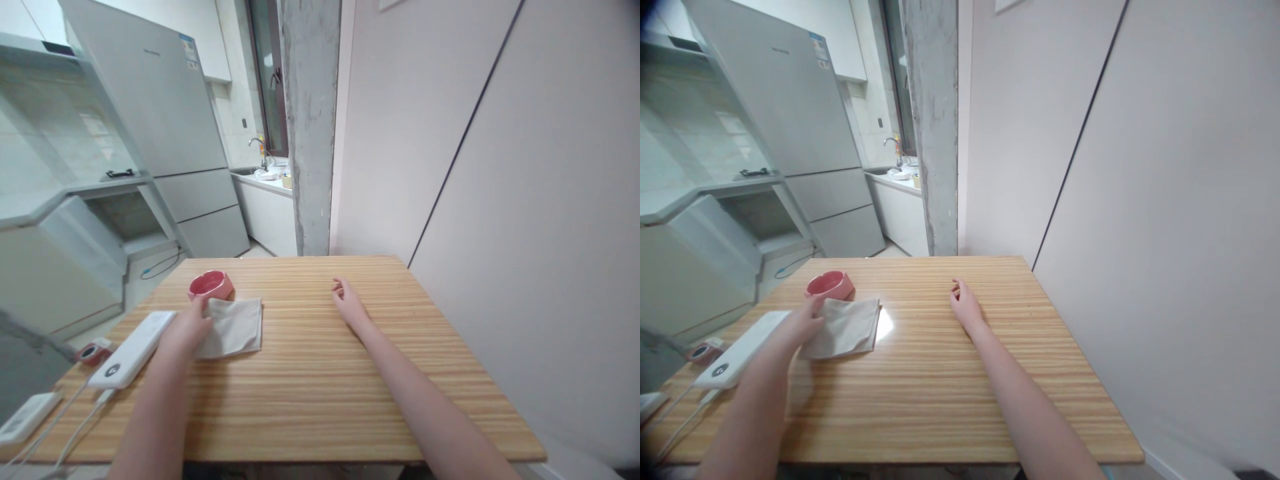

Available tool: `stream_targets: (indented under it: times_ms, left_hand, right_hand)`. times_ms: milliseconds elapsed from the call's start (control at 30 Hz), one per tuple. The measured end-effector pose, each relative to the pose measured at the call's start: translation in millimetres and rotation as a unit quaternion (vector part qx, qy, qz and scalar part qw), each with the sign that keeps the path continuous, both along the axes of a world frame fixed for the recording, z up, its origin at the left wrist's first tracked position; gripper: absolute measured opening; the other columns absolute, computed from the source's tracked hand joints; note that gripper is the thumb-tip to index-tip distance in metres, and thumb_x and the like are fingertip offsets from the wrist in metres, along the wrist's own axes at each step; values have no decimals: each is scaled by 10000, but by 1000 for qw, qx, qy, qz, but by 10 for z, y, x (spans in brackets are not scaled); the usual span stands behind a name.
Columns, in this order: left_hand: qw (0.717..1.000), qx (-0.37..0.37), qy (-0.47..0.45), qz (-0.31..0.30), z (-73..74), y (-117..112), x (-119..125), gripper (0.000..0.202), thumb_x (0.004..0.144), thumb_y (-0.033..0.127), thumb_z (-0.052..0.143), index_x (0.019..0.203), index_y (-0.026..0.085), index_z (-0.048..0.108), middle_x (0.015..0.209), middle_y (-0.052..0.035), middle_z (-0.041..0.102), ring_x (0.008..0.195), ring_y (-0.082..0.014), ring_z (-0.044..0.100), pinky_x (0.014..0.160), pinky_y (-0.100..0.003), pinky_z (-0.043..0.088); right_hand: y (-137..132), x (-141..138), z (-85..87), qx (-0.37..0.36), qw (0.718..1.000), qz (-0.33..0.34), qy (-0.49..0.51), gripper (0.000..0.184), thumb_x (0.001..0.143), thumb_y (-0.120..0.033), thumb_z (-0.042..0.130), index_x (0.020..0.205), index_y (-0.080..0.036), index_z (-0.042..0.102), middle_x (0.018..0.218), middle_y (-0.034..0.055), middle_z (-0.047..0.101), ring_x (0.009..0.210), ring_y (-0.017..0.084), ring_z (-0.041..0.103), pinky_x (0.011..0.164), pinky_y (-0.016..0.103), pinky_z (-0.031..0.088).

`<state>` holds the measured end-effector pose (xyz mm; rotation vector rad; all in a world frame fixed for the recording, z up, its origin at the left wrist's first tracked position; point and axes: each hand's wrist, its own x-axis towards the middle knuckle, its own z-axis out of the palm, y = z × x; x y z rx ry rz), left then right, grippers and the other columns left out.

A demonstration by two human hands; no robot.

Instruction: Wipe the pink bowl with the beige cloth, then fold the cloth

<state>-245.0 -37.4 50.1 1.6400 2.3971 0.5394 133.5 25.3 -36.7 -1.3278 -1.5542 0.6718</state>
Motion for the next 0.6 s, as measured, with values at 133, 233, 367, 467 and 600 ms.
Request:
stream_targets:
  times_ms: [133, 233, 367, 467, 600]
  left_hand:
    - [967, 173, 171, 80, 145, -125, 92, 371, 739, 276, 535, 1098, 183, 562, 1183, -145, 566, 1085, -351, 530, 894, -518, 444]
    - [953, 257, 141, -79, 188, -26, 609, 299, 800, 254, 480, 1069, 167, 577, 1184, -126, 553, 1143, -295, 495, 1009, -443, 381]
    - [938, 226, 8, -263, 28, 256, 1542, 212, 803, 207, 499, 989, 176, 597, 1168, -103, 549, 1082, -229, 532, 984, -366, 402]
    - [930, 144, -84, -327, -220, 478, 2095, 151, 832, 202, 473, 907, 178, 602, 953, -71, 619, 911, -189, 580, 867, -327, 456]
    - [919, 79, -157, -354, -543, 647, 2398, 268, 909, 236, 359, 925, 165, 616, 922, -70, 675, 868, -177, 604, 819, -305, 466]
  right_hand:
    - [-24, -69, 12, -1, 998, 4, -55, 351, 773, -153, 438, 1108, -177, 540, 929, 34, 605, 713, 133, 572, 756, 302, 475]
    - [-38, -68, 39, -7, 997, 2, -77, 321, 777, -143, 440, 1071, -162, 568, 930, 49, 622, 740, 144, 583, 765, 302, 474]
    - [-20, -45, 35, -19, 996, 11, -89, 317, 776, -140, 456, 1062, -160, 592, 928, 53, 647, 751, 150, 593, 776, 305, 482]
    - [-1, -37, 15, -18, 995, 17, -93, 332, 813, -167, 455, 1110, -175, 601, 979, 63, 671, 825, 161, 611, 838, 319, 476]
    - [7, -33, 7, 2, 993, 57, -103, 332, 889, -253, 412, 1146, -201, 615, 1144, 78, 660, 1063, 188, 586, 961, 345, 428]
